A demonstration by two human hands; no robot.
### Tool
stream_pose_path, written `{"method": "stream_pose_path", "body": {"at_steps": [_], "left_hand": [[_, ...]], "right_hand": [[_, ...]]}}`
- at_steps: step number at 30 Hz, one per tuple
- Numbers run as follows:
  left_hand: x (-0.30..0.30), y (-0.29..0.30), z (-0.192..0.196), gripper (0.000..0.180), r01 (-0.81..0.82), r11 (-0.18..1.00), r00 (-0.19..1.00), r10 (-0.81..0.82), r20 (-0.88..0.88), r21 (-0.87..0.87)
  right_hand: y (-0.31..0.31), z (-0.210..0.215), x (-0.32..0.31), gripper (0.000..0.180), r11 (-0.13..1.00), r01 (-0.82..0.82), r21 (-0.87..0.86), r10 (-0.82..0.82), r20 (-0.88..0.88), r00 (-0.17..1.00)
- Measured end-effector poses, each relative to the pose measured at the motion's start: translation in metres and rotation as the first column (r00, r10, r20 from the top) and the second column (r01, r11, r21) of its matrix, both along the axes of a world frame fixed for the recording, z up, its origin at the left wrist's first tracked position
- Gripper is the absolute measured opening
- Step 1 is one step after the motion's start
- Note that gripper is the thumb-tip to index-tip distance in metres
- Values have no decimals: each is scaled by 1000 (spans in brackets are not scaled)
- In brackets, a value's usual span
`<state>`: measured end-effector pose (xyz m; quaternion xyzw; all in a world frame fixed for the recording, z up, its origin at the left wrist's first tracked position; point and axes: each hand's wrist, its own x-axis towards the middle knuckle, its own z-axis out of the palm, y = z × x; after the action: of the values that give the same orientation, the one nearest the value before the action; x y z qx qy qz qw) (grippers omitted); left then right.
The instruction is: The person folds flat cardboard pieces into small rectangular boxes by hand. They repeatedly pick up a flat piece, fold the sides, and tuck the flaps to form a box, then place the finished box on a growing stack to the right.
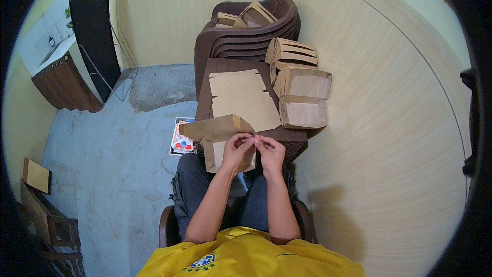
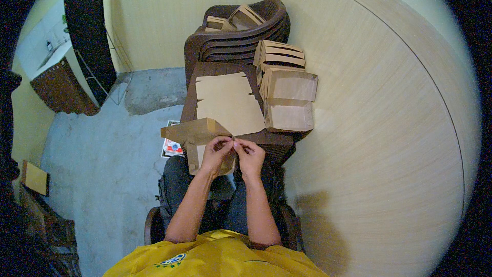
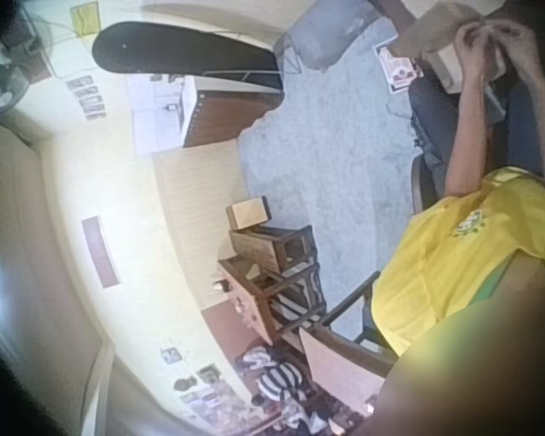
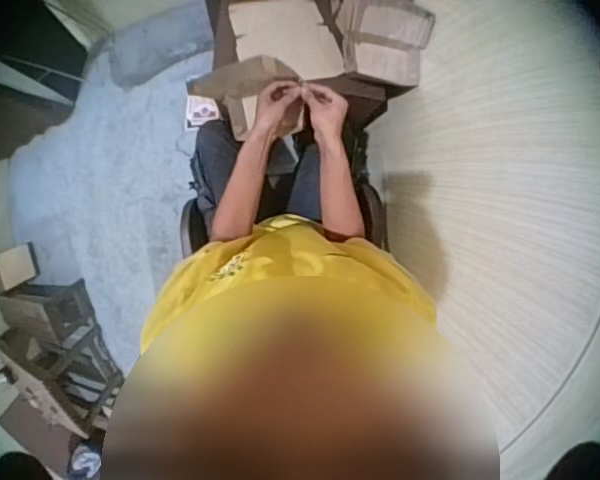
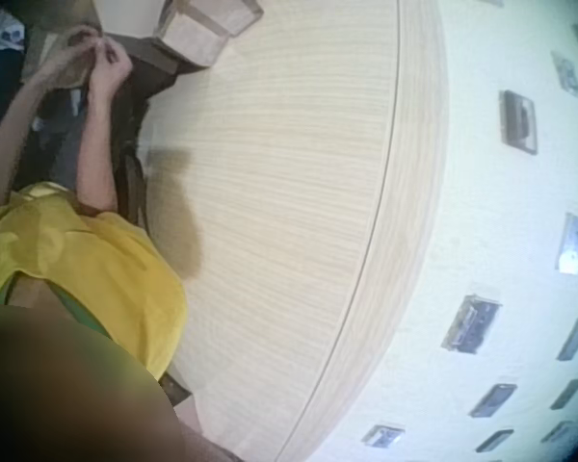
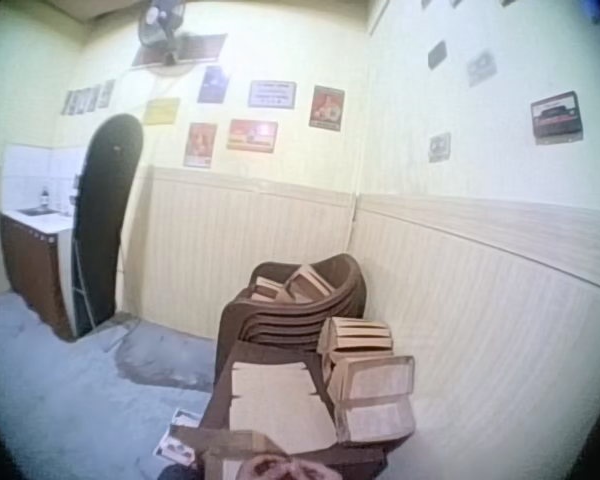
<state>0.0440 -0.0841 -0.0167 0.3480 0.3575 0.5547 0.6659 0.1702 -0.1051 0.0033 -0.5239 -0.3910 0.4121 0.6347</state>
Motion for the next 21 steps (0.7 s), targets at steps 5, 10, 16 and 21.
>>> {"method": "stream_pose_path", "body": {"at_steps": [5,10,16,21], "left_hand": [[7,-7,-6,22,-60,988,985,82,151,-141],[2,-14,2,26,64,995,968,-42,-247,81],[-30,-36,48,16,-188,875,654,450,-608,446],[-85,-38,61,30,-402,647,231,756,-613,647]], "right_hand": [[3,-9,-2,19,999,7,-38,1,216,976],[5,-15,0,19,995,72,-67,-56,213,975],[8,-13,21,20,980,197,-29,-182,268,946],[3,2,43,19,976,204,-73,-186,201,962]]}}
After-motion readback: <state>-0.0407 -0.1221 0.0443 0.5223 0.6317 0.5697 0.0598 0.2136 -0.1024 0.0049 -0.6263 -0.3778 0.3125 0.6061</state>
